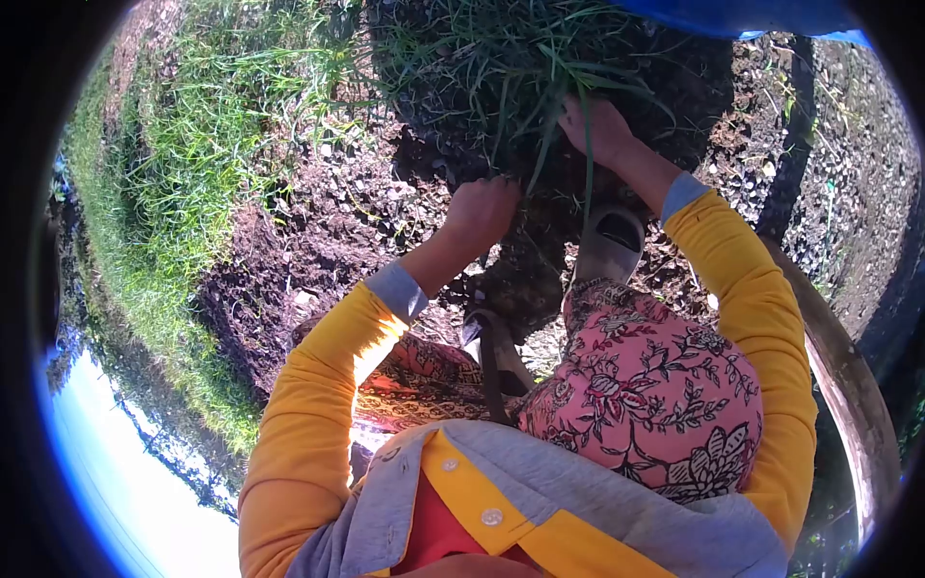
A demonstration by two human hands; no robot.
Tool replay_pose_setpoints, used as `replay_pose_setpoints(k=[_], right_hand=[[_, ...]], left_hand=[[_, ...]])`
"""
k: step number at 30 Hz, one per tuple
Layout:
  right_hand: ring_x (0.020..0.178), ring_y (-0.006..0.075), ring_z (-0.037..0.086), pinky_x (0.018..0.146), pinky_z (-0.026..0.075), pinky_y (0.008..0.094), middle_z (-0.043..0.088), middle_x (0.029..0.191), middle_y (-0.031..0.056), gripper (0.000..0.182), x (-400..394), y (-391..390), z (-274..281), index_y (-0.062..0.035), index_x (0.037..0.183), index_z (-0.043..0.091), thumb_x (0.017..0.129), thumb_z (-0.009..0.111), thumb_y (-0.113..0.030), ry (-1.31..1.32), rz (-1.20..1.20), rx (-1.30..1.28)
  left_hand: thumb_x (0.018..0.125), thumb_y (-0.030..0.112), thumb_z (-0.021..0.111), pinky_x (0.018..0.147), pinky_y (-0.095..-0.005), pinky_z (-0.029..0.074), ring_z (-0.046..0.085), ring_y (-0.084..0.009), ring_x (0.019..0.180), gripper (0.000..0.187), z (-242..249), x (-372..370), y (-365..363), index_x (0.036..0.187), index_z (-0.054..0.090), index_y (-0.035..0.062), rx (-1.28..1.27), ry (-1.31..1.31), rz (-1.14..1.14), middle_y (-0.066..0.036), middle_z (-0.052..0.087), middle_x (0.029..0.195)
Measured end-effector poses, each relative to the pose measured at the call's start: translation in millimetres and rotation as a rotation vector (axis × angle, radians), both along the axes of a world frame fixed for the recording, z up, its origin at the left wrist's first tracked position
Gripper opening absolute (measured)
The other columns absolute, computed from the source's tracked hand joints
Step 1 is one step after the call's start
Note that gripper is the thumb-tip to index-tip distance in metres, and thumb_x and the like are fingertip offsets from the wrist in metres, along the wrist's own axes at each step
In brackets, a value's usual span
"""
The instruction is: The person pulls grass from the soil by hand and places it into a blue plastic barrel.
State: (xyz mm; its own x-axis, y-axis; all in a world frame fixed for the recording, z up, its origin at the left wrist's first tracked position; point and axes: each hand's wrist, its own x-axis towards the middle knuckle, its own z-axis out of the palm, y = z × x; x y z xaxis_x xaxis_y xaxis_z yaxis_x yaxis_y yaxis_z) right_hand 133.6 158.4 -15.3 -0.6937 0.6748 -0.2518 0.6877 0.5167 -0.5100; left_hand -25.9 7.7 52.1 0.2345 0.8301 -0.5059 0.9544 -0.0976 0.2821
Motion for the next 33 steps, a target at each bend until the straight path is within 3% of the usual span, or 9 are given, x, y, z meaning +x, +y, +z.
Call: replay_pose_setpoints(k=[3, 6, 9, 13, 18, 21, 27, 30, 33], right_hand=[[0.087, 0.0328, 0.058, 0.075, 0.047, 0.0407, 0.06, 0.092, 0.0168, 0.024, 3.4, 12.4, 10.2, -0.0052, 0.1, 0.055, 0.085, 0.041, -0.016, -0.074, 0.152, 0.17], [0.08, 0.0315, 0.059, 0.074, 0.047, 0.0396, 0.06, 0.094, 0.0178, 0.029, 6.5, 14.7, -32.1, -0.0005, 0.104, 0.053, 0.082, 0.044, -0.017, 0.024, 0.051, 0.317], [0.078, 0.0291, 0.06, 0.07, 0.048, 0.0404, 0.06, 0.093, 0.0167, 0.025, 0.2, 16.9, -20.1, -0.0012, 0.097, 0.056, 0.079, 0.046, -0.015, -0.278, 0.125, 0.446], [0.081, 0.0305, 0.06, 0.069, 0.048, 0.0427, 0.061, 0.09, 0.0159, 0.02, -4.7, 16.7, 5.2, -0.0019, 0.089, 0.057, 0.078, 0.046, -0.013, -0.31, 0.032, 0.276], [0.076, 0.0341, 0.061, 0.065, 0.048, 0.0432, 0.062, 0.078, 0.0167, 0.021, 16.7, 26.1, -41.3, -0.0007, 0.081, 0.06, 0.075, 0.048, -0.016, -0.241, -0.118, -0.043], [0.071, 0.0344, 0.06, 0.061, 0.049, 0.0425, 0.061, 0.073, 0.0135, 0.013, 27.9, 23.7, -38.9, -0.0083, 0.082, 0.058, 0.076, 0.048, -0.014, -0.059, 0.077, 0.211], [0.072, 0.0355, 0.06, 0.064, 0.048, 0.0432, 0.06, 0.073, 0.0166, 0.019, -1.0, -0.1, 27.2, -0.0047, 0.087, 0.058, 0.078, 0.048, -0.019, -0.224, 0.266, 0.049], [0.064, 0.0318, 0.06, 0.061, 0.049, 0.0401, 0.059, 0.067, 0.0156, 0.021, -7.8, -27.1, 22.8, -0.0023, 0.072, 0.058, 0.08, 0.05, -0.02, 0.078, 0.301, 0.16], [0.069, 0.0299, 0.061, 0.063, 0.049, 0.0402, 0.061, 0.075, 0.0148, 0.021, -22.7, -4.8, 42.0, -0.0042, 0.09, 0.06, 0.085, 0.045, -0.018, -0.235, 0.03, -0.279]], left_hand=[[0.076, 0.013, 0.052, 0.058, -0.0354, 0.05, 0.062, -0.0245, 0.071, 0.009, 2.6, -2.8, 1.0, 0.082, 0.056, 0.0082, 0.014, 0.02, -0.006, -0.009, 0.059, 0.077], [0.077, 0.013, 0.051, 0.059, -0.0357, 0.049, 0.062, -0.0249, 0.071, 0.009, -1.5, -2.5, 7.8, 0.082, 0.056, 0.0082, 0.015, 0.048, 0.013, -0.009, 0.059, 0.076], [0.077, 0.013, 0.05, 0.059, -0.036, 0.05, 0.063, -0.0253, 0.071, 0.009, -4.3, -2.6, 11.9, 0.081, 0.056, 0.0081, 0.027, 0.052, 0.025, -0.01, 0.059, 0.076], [0.078, 0.013, 0.049, 0.059, -0.0365, 0.05, 0.063, -0.026, 0.071, 0.009, -5.4, -0.5, 17.7, 0.081, 0.056, 0.0076, 0.02, 0.048, 0.047, -0.01, 0.06, 0.075], [0.078, 0.012, 0.049, 0.06, -0.037, 0.05, 0.063, -0.027, 0.072, 0.01, -7.0, -1.1, 20.0, 0.081, 0.056, 0.007, 0.007, 0.037, 0.058, -0.011, 0.061, 0.075], [0.078, 0.012, 0.049, 0.06, -0.0373, 0.05, 0.063, -0.0272, 0.072, 0.009, -7.0, -2.4, 20.1, 0.08, 0.056, 0.0069, 0.01, 0.026, 0.057, -0.011, 0.061, 0.075], [0.078, 0.012, 0.049, 0.06, -0.0372, 0.05, 0.063, -0.0273, 0.073, 0.009, -6.3, -6.6, 19.8, 0.08, 0.056, 0.0069, 0.02, 0.003, 0.05, -0.012, 0.061, 0.075], [0.078, 0.012, 0.049, 0.059, -0.0372, 0.049, 0.063, -0.0273, 0.071, 0.009, -7.3, -8.5, 20.9, 0.08, 0.056, 0.0068, 0.031, 0.001, 0.042, -0.011, 0.06, 0.074], [0.077, 0.013, 0.049, 0.059, -0.0374, 0.049, 0.062, -0.0273, 0.07, 0.009, -11.0, -7.6, 23.6, 0.081, 0.055, 0.0067, 0.051, -0.003, 0.055, -0.011, 0.059, 0.074]])
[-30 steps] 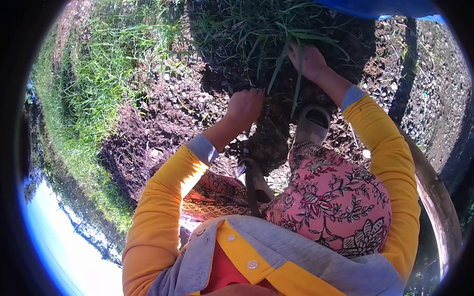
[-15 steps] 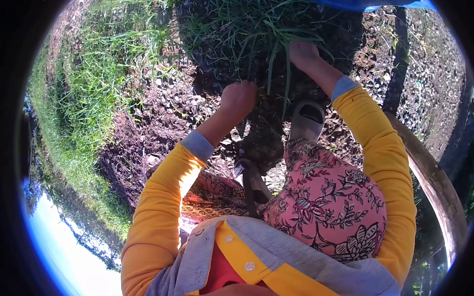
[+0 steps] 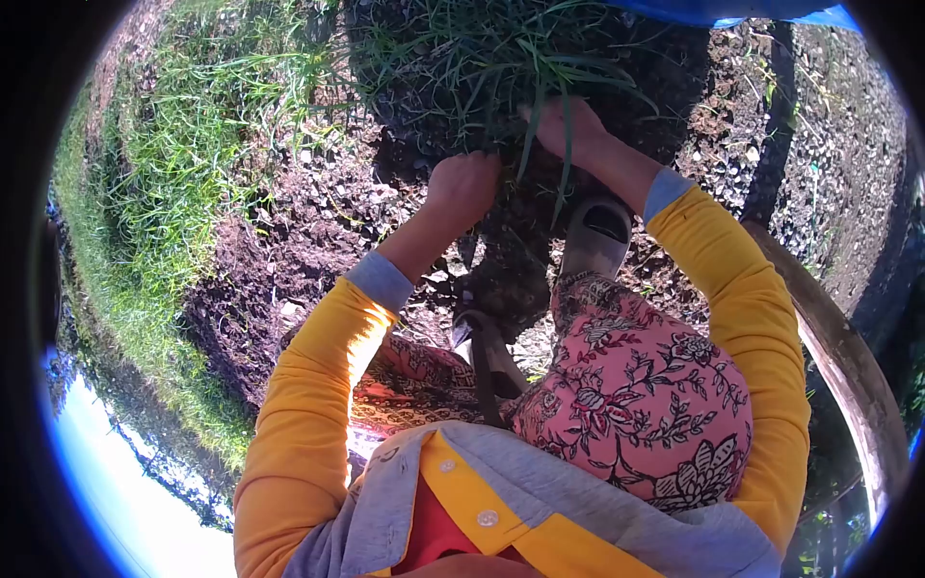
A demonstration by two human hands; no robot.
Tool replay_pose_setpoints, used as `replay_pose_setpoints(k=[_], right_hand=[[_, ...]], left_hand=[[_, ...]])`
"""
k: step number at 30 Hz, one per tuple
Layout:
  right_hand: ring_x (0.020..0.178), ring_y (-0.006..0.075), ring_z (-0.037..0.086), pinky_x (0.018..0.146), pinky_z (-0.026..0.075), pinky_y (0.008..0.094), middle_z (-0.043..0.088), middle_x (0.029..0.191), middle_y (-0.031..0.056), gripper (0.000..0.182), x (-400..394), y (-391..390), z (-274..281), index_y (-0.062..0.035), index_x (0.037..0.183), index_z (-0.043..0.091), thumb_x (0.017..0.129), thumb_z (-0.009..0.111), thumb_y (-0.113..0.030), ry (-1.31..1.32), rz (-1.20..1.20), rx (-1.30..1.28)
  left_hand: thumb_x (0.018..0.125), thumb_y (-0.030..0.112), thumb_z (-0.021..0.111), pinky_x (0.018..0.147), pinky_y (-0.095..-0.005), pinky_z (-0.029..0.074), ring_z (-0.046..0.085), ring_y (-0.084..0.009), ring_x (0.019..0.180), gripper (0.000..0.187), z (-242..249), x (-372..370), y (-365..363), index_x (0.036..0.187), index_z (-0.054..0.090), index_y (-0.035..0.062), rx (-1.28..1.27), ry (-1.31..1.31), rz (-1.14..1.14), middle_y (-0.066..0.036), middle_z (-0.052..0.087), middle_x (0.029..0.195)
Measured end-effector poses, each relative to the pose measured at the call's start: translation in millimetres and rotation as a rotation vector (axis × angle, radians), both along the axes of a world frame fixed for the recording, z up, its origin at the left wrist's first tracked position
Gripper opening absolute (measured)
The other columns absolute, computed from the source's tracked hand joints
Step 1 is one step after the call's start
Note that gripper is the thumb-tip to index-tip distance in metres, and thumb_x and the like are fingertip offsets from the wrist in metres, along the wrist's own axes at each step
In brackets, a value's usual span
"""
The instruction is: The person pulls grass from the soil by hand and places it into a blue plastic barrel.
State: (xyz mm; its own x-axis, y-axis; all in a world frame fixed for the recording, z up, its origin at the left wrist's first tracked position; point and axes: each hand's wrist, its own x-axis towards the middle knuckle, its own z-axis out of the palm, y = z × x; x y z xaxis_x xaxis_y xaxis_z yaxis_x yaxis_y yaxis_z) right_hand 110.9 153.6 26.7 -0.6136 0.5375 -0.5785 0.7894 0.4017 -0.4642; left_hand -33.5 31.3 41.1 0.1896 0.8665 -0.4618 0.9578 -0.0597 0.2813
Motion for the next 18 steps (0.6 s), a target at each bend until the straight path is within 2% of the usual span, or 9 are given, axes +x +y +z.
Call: replay_pose_setpoints(k=[3, 6, 9, 12, 15, 18], right_hand=[[0.076, 0.0276, 0.061, 0.064, 0.049, 0.0393, 0.061, 0.082, 0.0126, 0.03, 21.1, 25.1, -49.3, -0.0077, 0.112, 0.053, 0.084, 0.046, -0.015, 0.176, 0.222, 0.577], [0.079, 0.0255, 0.06, 0.064, 0.049, 0.0379, 0.06, 0.087, 0.0102, 0.045, 26.2, 47.5, -69.1, -0.0092, 0.123, 0.045, 0.079, 0.05, -0.013, 0.08, 0.262, 0.783], [0.076, 0.0233, 0.06, 0.063, 0.049, 0.0368, 0.061, 0.084, 0.008, 0.043, 29.5, 45.4, -53.9, -0.0075, 0.117, 0.049, 0.074, 0.051, -0.012, -0.067, 0.383, 0.851], [0.074, 0.0219, 0.06, 0.063, 0.049, 0.0369, 0.061, 0.08, 0.0075, 0.038, 32.7, 62.9, -60.7, -0.0062, 0.112, 0.052, 0.074, 0.051, -0.012, -0.065, 0.436, 0.951], [0.074, 0.0214, 0.062, 0.061, 0.049, 0.0355, 0.062, 0.076, 0.0087, 0.028, 32.2, 66.6, -52.6, -0.0069, 0.101, 0.057, 0.073, 0.051, -0.012, -0.087, 0.456, 0.859], [0.074, 0.0261, 0.062, 0.063, 0.049, 0.0381, 0.062, 0.074, 0.0116, 0.02, 29.9, 69.3, -55.1, -0.0066, 0.09, 0.061, 0.073, 0.053, -0.014, -0.107, 0.342, 0.702]], left_hand=[[0.077, 0.013, 0.05, 0.059, -0.0374, 0.048, 0.062, -0.0272, 0.069, 0.009, -1.6, 0.7, -1.9, 0.081, 0.055, 0.0065, 0.025, -0.002, -0.003, -0.011, 0.059, 0.074], [0.077, 0.013, 0.05, 0.059, -0.0375, 0.048, 0.062, -0.0271, 0.07, 0.009, 1.5, 0.2, -4.6, 0.081, 0.055, 0.0064, 0.028, -0.006, -0.009, -0.011, 0.059, 0.074], [0.077, 0.013, 0.05, 0.059, -0.0377, 0.048, 0.062, -0.0271, 0.07, 0.009, 2.7, -0.9, -6.4, 0.081, 0.055, 0.0064, 0.015, -0.013, 0.0, -0.011, 0.059, 0.074], [0.077, 0.014, 0.05, 0.059, -0.0378, 0.049, 0.062, -0.027, 0.07, 0.009, 3.1, -1.3, -6.7, 0.08, 0.055, 0.0065, 0.018, -0.003, 0.007, -0.011, 0.059, 0.074], [0.077, 0.014, 0.051, 0.059, -0.0376, 0.049, 0.062, -0.0269, 0.07, 0.009, 3.8, -2.5, -6.6, 0.079, 0.055, 0.0066, 0.015, 0.006, 0.009, -0.011, 0.059, 0.074], [0.076, 0.014, 0.051, 0.059, -0.0373, 0.049, 0.062, -0.0268, 0.07, 0.009, 4.1, -2.6, -8.1, 0.079, 0.056, 0.0068, 0.009, -0.001, 0.014, -0.011, 0.059, 0.074]])
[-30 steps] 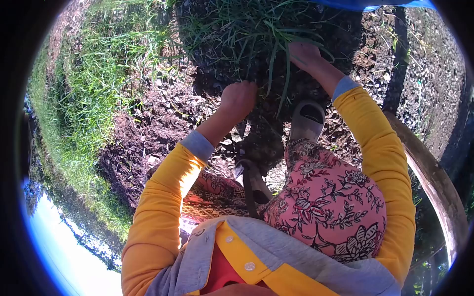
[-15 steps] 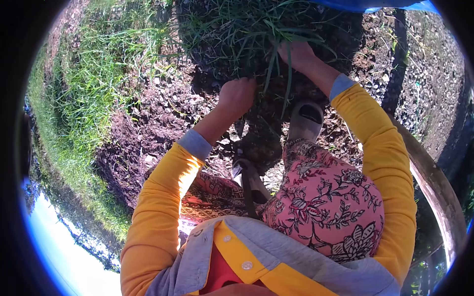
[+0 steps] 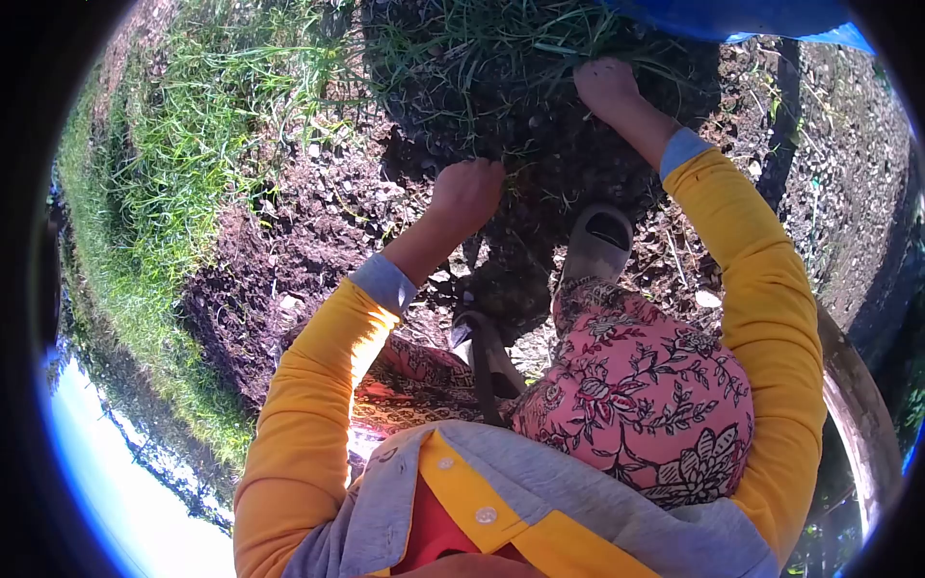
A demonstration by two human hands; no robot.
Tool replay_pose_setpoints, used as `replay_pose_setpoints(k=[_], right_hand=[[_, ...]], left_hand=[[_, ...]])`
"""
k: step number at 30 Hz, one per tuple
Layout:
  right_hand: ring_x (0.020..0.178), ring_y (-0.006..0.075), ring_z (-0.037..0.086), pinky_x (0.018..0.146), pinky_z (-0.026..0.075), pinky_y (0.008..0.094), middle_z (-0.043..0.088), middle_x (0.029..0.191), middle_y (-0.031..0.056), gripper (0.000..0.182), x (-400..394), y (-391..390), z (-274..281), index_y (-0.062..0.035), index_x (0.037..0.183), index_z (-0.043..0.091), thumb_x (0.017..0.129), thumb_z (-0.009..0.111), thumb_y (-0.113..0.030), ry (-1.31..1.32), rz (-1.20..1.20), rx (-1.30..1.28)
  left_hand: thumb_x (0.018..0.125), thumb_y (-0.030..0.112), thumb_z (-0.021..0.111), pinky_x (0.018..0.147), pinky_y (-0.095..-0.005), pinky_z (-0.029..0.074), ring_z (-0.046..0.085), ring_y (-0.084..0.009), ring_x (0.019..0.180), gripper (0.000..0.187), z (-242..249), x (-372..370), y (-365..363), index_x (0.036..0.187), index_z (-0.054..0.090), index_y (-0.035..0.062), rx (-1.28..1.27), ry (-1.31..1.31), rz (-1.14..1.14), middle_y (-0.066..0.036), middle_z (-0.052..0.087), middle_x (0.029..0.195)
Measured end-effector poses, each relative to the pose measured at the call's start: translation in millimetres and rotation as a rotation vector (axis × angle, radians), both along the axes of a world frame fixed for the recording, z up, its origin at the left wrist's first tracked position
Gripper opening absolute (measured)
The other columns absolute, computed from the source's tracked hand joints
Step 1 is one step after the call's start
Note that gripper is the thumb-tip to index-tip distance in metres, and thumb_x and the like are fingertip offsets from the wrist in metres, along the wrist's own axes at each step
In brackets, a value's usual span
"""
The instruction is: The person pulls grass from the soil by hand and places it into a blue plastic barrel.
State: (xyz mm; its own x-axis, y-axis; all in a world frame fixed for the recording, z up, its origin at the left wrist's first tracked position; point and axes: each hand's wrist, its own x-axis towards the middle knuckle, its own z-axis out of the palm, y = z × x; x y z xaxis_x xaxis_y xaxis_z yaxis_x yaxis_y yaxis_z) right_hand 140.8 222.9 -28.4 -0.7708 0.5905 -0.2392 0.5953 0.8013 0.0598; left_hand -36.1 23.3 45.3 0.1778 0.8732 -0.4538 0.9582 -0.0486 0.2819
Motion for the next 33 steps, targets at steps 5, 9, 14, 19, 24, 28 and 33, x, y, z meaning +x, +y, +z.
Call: replay_pose_setpoints(k=[5, 9, 14, 19, 24, 28, 33], right_hand=[[0.079, 0.0325, 0.061, 0.07, 0.048, 0.0431, 0.063, 0.08, 0.0168, 0.021, -3.6, -2.1, 13.3, -0.004, 0.083, 0.063, 0.074, 0.05, -0.018, -0.039, -0.187, -0.289], [0.073, 0.0341, 0.06, 0.067, 0.048, 0.0448, 0.061, 0.072, 0.0168, 0.022, -3.8, -18.4, 16.5, -0.0047, 0.081, 0.06, 0.075, 0.057, -0.025, 0.087, -0.244, -0.253], [0.075, 0.0322, 0.061, 0.07, 0.048, 0.0431, 0.063, 0.076, 0.016, 0.025, 5.5, -58.9, 51.4, -0.0057, 0.084, 0.062, 0.077, 0.056, -0.029, 0.081, -0.366, -0.308], [0.069, 0.0333, 0.06, 0.066, 0.047, 0.0433, 0.062, 0.07, 0.0151, 0.027, 58.5, -87.6, 56.9, -0.0067, 0.09, 0.062, 0.077, 0.06, -0.03, 0.304, -0.526, -0.223], [0.067, 0.0336, 0.059, 0.063, 0.045, 0.0422, 0.059, 0.066, 0.0167, 0.034, 105.5, -77.8, 100.0, -0.0052, 0.096, 0.061, 0.08, 0.059, -0.035, 0.472, -0.806, -0.15], [0.063, 0.0274, 0.058, 0.06, 0.042, 0.0372, 0.061, 0.07, 0.0142, 0.032, 141.0, -80.1, 137.5, -0.002, 0.094, 0.062, 0.082, 0.058, -0.031, 0.8, -0.903, 0.033], [0.056, 0.0068, 0.05, 0.048, 0.037, 0.0238, 0.06, 0.069, 0.0032, 0.03, 155.8, -74.8, 174.3, -0.0002, 0.092, 0.063, 0.088, 0.052, -0.028, 1.182, -1.292, 0.003]], left_hand=[[0.076, 0.014, 0.052, 0.059, -0.0367, 0.049, 0.062, -0.0261, 0.07, 0.008, 0.6, 1.0, -1.9, 0.079, 0.056, 0.007, -0.009, 0.001, 0.0, -0.011, 0.059, 0.074], [0.077, 0.013, 0.051, 0.06, -0.0342, 0.05, 0.063, -0.0245, 0.072, 0.01, 1.6, 2.2, -0.6, 0.08, 0.06, 0.0085, -0.028, 0.014, -0.008, -0.009, 0.061, 0.078], [0.078, 0.013, 0.049, 0.058, -0.0362, 0.048, 0.062, -0.0255, 0.069, 0.009, 1.3, 3.6, -2.7, 0.081, 0.056, 0.0074, 0.01, 0.004, -0.045, -0.01, 0.059, 0.073], [0.078, 0.013, 0.049, 0.059, -0.036, 0.049, 0.062, -0.0258, 0.07, 0.009, -3.6, 10.4, 2.3, 0.083, 0.056, 0.0077, 0.021, 0.001, -0.063, -0.01, 0.059, 0.076], [0.077, 0.013, 0.05, 0.061, -0.0366, 0.049, 0.062, -0.0265, 0.073, 0.01, -0.5, 16.9, 10.3, 0.083, 0.056, 0.0078, 0.029, -0.031, -0.085, -0.01, 0.06, 0.079], [0.077, 0.013, 0.05, 0.063, -0.0371, 0.049, 0.062, -0.0275, 0.074, 0.01, -1.2, 20.9, 13.3, 0.081, 0.056, 0.0073, 0.015, -0.051, -0.086, -0.011, 0.06, 0.079], [0.076, 0.012, 0.051, 0.063, -0.0376, 0.049, 0.062, -0.0276, 0.074, 0.01, -9.3, 27.9, 20.1, 0.081, 0.057, 0.0068, 0.028, -0.083, -0.108, -0.011, 0.06, 0.079]])
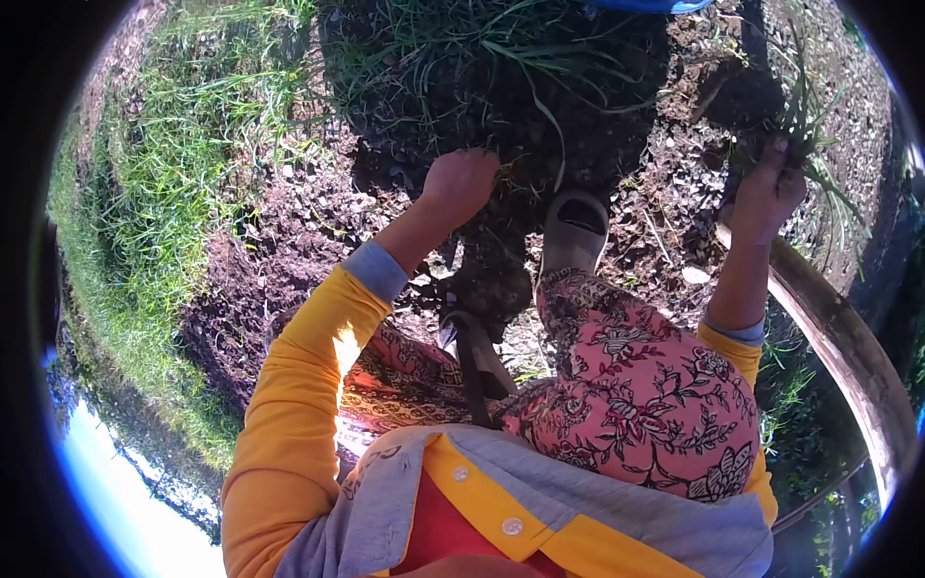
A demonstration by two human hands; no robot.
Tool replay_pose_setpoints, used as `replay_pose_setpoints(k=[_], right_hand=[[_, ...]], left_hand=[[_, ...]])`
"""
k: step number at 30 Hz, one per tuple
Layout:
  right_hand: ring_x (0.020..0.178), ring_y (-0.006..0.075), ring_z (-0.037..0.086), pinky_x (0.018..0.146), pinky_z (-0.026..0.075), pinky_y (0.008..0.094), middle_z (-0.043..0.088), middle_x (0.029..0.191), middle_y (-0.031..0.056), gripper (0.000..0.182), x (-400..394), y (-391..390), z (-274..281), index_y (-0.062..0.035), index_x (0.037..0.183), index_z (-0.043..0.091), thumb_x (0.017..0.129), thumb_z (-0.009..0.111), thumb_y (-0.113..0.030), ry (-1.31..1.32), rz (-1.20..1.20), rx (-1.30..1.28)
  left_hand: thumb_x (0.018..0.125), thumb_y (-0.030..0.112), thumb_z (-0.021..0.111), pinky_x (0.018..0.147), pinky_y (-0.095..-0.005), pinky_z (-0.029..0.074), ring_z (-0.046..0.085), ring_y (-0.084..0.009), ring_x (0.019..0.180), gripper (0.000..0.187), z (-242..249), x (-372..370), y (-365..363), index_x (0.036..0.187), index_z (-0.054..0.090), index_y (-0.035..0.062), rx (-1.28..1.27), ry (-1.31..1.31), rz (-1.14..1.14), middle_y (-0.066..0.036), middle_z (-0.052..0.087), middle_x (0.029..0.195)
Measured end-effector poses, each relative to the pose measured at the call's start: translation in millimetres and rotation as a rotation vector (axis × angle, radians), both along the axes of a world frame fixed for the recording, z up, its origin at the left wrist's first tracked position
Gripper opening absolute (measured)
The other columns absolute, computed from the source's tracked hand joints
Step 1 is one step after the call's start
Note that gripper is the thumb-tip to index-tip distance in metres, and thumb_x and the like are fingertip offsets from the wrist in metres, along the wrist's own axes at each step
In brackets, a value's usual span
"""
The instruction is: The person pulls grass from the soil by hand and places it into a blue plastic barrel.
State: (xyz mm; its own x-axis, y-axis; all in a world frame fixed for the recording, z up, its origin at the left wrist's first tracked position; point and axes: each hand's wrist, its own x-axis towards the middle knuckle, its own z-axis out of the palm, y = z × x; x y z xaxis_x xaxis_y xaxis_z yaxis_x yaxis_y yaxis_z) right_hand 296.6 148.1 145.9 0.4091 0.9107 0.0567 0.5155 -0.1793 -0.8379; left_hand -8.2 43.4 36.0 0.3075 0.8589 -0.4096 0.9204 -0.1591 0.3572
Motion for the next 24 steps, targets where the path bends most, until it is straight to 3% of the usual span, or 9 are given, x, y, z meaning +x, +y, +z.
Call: replay_pose_setpoints(k=[2, 4, 6, 10, 12, 15, 17, 20, 24], right_hand=[[0.059, 0.0057, 0.055, 0.048, 0.042, 0.0242, 0.061, 0.065, 0.0024, 0.03, 19.8, 9.9, -36.2, -0.0008, 0.083, 0.063, 0.089, 0.051, -0.027, -0.008, 0.052, -0.036], [0.067, 0.0298, 0.061, 0.063, 0.048, 0.0395, 0.061, 0.067, 0.0155, 0.034, 10.1, 11.4, -87.5, -0.0039, 0.079, 0.063, 0.083, 0.053, -0.037, -0.804, 0.452, -0.397], [0.075, 0.038, 0.059, 0.071, 0.045, 0.0458, 0.061, 0.073, 0.0191, 0.032, 12.8, 4.2, -143.8, -0.0063, 0.08, 0.062, 0.08, 0.052, -0.037, -0.946, 0.865, -0.492], [0.067, 0.0314, 0.061, 0.063, 0.045, 0.0405, 0.059, 0.065, 0.0186, 0.04, 5.4, 25.5, -80.6, -0.0045, 0.083, 0.062, 0.083, 0.053, -0.043, -0.549, 0.415, -0.65], [0.05, 0.0244, 0.054, 0.05, 0.039, 0.0374, 0.056, 0.054, 0.012, 0.045, 16.3, 27.0, -72.2, -0.0013, 0.081, 0.063, 0.083, 0.054, -0.045, -0.483, 0.3, -0.099], [0.056, 0.0236, 0.058, 0.052, 0.043, 0.0358, 0.06, 0.064, 0.016, 0.035, 48.2, 33.2, -91.6, -0.0043, 0.088, 0.065, 0.083, 0.055, -0.037, -0.256, 0.136, -0.488], [0.065, 0.0311, 0.06, 0.061, 0.046, 0.0409, 0.062, 0.076, 0.0182, 0.036, 57.3, 14.6, -138.0, -0.0043, 0.084, 0.063, 0.084, 0.052, -0.038, -1.028, 0.726, -0.509], [0.075, 0.0357, 0.06, 0.069, 0.045, 0.0443, 0.062, 0.081, 0.0183, 0.041, 49.6, 15.9, -128.8, -0.0049, 0.084, 0.062, 0.083, 0.049, -0.044, -0.87, 0.712, -0.776], [0.066, 0.0314, 0.059, 0.062, 0.043, 0.0405, 0.059, 0.067, 0.0181, 0.052, 62.3, 35.5, -69.7, -0.0031, 0.089, 0.064, 0.082, 0.049, -0.053, -0.545, 0.194, -0.433]], left_hand=[[0.076, 0.013, 0.051, 0.062, -0.0377, 0.049, 0.062, -0.0273, 0.074, 0.01, -1.9, 3.5, 1.7, 0.081, 0.057, 0.007, -0.021, 0.003, -0.009, -0.011, 0.06, 0.079], [0.076, 0.014, 0.052, 0.061, -0.0378, 0.049, 0.062, -0.0272, 0.073, 0.01, -3.6, 6.8, 1.4, 0.082, 0.057, 0.007, -0.021, 0.024, -0.041, -0.011, 0.06, 0.078], [0.076, 0.015, 0.052, 0.061, -0.0379, 0.049, 0.062, -0.027, 0.072, 0.011, -5.8, 7.9, 2.2, 0.083, 0.056, 0.0071, -0.01, 0.034, -0.062, -0.01, 0.06, 0.077], [0.077, 0.019, 0.053, 0.061, -0.0383, 0.049, 0.061, -0.0268, 0.071, 0.013, -6.4, 6.4, -13.5, 0.083, 0.056, 0.0068, -0.035, 0.048, -0.067, -0.01, 0.059, 0.076], [0.078, 0.02, 0.053, 0.061, -0.0389, 0.049, 0.061, -0.0272, 0.07, 0.014, -11.1, 4.1, 3.4, 0.082, 0.056, 0.0067, 0.006, 0.041, -0.04, -0.01, 0.059, 0.076], [0.079, 0.021, 0.053, 0.061, -0.0401, 0.049, 0.061, -0.0284, 0.071, 0.015, -14.7, 4.3, -5.3, 0.081, 0.056, 0.0068, -0.037, -0.005, -0.003, -0.011, 0.06, 0.078], [0.079, 0.022, 0.054, 0.062, -0.0409, 0.048, 0.061, -0.0295, 0.072, 0.015, -7.0, 10.2, 5.8, 0.081, 0.056, 0.0068, -0.074, -0.012, 0.011, -0.012, 0.06, 0.078], [0.079, 0.023, 0.054, 0.062, -0.0415, 0.048, 0.06, -0.0308, 0.073, 0.016, -11.0, 9.8, 8.0, 0.081, 0.056, 0.0067, -0.048, -0.02, 0.001, -0.013, 0.06, 0.079], [0.08, 0.024, 0.054, 0.064, -0.0415, 0.048, 0.06, -0.0311, 0.074, 0.018, -1.6, 6.0, 17.0, 0.082, 0.056, 0.0063, -0.066, -0.016, 0.022, -0.013, 0.06, 0.079]])
